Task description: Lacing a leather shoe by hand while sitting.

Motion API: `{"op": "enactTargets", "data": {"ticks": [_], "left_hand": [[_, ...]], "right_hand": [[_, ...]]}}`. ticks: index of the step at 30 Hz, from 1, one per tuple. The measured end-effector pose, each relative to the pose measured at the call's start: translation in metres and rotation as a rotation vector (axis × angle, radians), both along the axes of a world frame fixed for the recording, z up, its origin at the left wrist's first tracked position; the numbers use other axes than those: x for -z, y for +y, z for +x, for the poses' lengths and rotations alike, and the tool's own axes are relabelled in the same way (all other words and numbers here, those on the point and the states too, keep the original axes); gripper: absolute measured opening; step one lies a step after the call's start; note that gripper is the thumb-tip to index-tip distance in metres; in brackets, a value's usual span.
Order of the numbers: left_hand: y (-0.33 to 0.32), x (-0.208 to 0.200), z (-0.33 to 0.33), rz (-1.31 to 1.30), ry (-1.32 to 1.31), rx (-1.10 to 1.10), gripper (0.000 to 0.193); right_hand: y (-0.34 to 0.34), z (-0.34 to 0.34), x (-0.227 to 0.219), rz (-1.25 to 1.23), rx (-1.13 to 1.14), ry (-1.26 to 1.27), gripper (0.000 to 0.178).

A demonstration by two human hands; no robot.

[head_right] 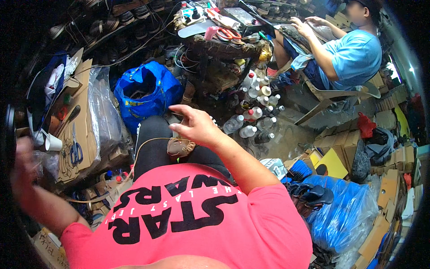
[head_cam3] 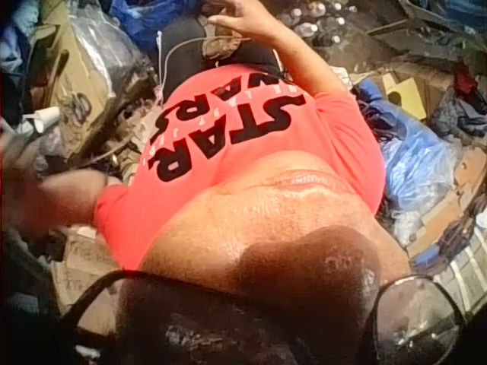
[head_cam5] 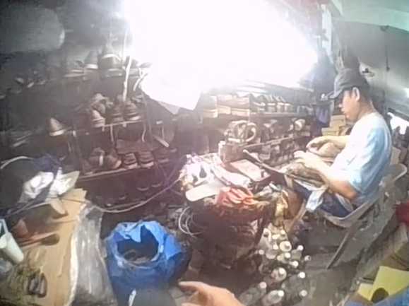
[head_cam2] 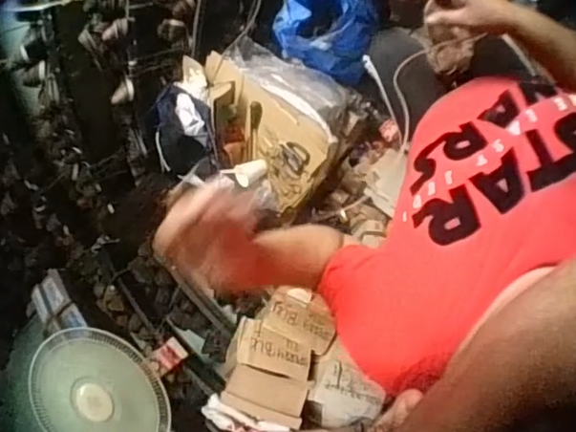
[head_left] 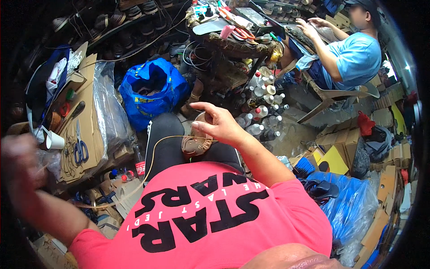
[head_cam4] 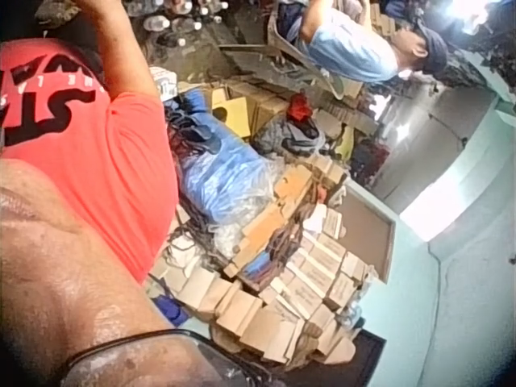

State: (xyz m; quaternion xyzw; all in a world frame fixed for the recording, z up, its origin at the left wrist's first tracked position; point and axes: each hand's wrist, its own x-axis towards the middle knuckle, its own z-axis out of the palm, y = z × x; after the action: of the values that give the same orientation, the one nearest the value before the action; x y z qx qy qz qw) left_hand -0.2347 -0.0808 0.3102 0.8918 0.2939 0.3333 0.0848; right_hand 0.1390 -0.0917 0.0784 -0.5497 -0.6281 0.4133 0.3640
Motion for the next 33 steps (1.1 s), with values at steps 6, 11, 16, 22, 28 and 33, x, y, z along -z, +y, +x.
{"op": "enactTargets", "data": {"ticks": [6,11,16,22,28,33], "left_hand": [[0.020,0.100,0.139,-0.800,0.346,0.261,0.012],[0.025,0.123,0.154,-0.774,0.121,0.312,0.011],[0.029,0.127,0.158,-0.829,0.156,0.353,0.010],[0.028,0.128,0.161,-0.955,0.193,0.375,0.012],[0.029,0.139,0.159,-1.066,0.139,0.412,0.006],[0.030,0.143,0.158,-1.048,0.142,0.413,0.006]], "right_hand": [[-0.013,-0.023,-0.034,-0.167,-0.449,0.571,0.055],[-0.016,-0.029,-0.020,-0.361,-0.334,0.611,0.031],[-0.014,-0.032,-0.009,-0.270,-0.249,0.689,0.032],[-0.013,-0.029,-0.012,-0.256,-0.358,0.710,0.028],[-0.014,-0.026,-0.006,-0.307,-0.327,0.686,0.019],[-0.016,-0.029,0.002,-0.221,-0.266,0.690,0.017]]}}
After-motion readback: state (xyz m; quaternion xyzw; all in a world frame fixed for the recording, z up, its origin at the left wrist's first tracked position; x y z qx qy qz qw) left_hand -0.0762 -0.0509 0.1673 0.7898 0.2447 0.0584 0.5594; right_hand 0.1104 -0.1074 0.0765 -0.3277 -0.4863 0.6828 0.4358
